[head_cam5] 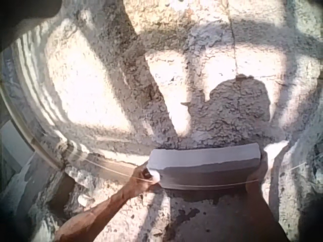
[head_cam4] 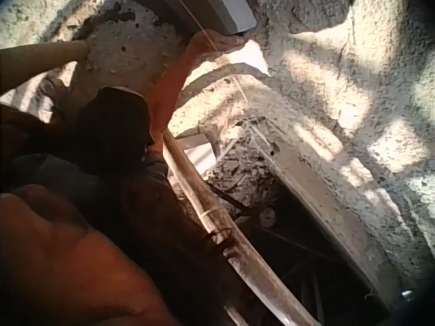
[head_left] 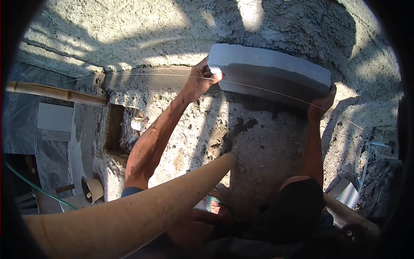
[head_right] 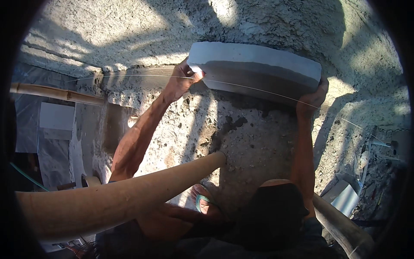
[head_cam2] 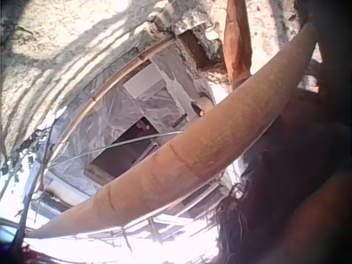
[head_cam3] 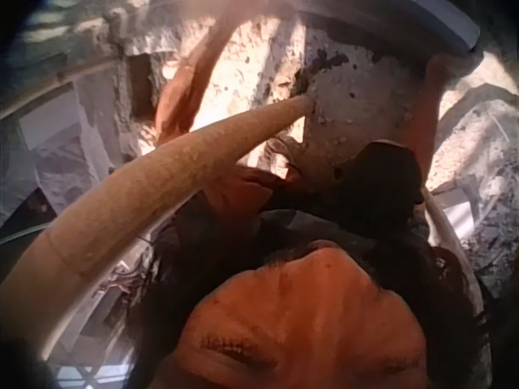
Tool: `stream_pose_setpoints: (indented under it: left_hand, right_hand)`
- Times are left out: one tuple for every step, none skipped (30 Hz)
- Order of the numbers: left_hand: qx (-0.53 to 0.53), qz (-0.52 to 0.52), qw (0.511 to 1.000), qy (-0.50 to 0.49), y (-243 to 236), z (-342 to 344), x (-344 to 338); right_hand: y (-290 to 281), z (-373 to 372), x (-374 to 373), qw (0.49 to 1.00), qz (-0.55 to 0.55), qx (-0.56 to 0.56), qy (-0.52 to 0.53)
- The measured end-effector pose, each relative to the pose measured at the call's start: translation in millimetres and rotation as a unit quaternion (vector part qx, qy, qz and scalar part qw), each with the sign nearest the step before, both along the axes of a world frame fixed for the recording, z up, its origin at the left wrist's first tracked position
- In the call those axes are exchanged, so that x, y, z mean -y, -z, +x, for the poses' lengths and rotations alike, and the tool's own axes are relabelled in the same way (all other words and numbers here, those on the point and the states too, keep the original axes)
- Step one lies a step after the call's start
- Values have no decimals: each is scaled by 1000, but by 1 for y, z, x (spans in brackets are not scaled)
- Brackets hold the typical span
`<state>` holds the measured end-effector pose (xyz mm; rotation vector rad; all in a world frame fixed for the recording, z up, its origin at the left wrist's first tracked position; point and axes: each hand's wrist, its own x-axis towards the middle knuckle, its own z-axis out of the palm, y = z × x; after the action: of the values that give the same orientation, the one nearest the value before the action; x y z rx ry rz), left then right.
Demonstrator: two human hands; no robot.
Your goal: The person aligns a concrete block along a guide string, mixes mortar in a bucket with a trowel, and applies the mortar onto the edge of the block using the trowel.
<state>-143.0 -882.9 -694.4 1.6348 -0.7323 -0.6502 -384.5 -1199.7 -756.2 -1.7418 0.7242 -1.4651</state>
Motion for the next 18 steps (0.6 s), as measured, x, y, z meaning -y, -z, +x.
stream_pose_setpoints:
  left_hand:
    - [-59, -53, 996, 32, -3, -9, 9]
    - [-57, -56, 996, 32, -3, -16, 18]
    - [-73, -92, 991, 60, -3, -22, 29]
    - [-88, -128, 984, 89, -4, -27, 40]
    - [-97, -88, 989, 63, -9, -36, 49]
    - [-94, -90, 989, 65, -15, -41, 53]
    - [-79, -77, 992, 63, -21, -45, 57]
    - [-64, -61, 994, 61, -24, -47, 58]
    - [-83, -78, 990, 80, -25, -47, 53]
    - [-80, -74, 990, 84, -26, -46, 46]
    - [-100, -64, 990, 73, -29, -49, 38]
    - [-119, -53, 990, 61, -32, -51, 29]
    - [-89, -36, 994, 56, -28, -53, 22]
    - [-88, -33, 994, 54, -25, -52, 10]
    - [-92, -8, 993, 79, -25, -57, 3]
    - [-95, 18, 990, 103, -24, -61, -2]
    - [-63, 58, 991, 104, -24, -56, -17]
    - [-64, 62, 991, 100, -16, -56, -30]
  right_hand:
    - [-5, -10, 3, 1000, 1, 5, 2]
    - [-13, -20, 6, 1000, 1, 12, 3]
    - [-14, -34, 16, 997, 19, -59, 48]
    - [-11, -47, 25, 997, 16, -57, 49]
    - [-11, -56, 31, 1000, 6, 1, 20]
    - [-10, -65, 35, 998, -4, 58, -8]
    - [-9, -74, 39, 992, 57, 111, -6]
    - [-14, -80, 33, 992, 58, 113, -2]
    - [-21, -83, 24, 994, 68, 87, 2]
    - [-28, -85, 15, 995, 78, 62, 7]
    - [-35, -87, 5, 995, 81, 64, 8]
    - [-41, -87, -6, 992, 124, 13, 11]
    - [-40, -88, -12, 985, 165, -39, 13]
    - [-32, -89, -15, 985, 169, -38, 11]
    - [-29, -98, -14, 981, 152, -121, 10]
    - [-27, -107, -14, 970, 135, -203, 8]
    - [-35, -102, -27, 971, 139, -196, 0]
    - [-45, -98, -45, 950, 187, -249, -23]
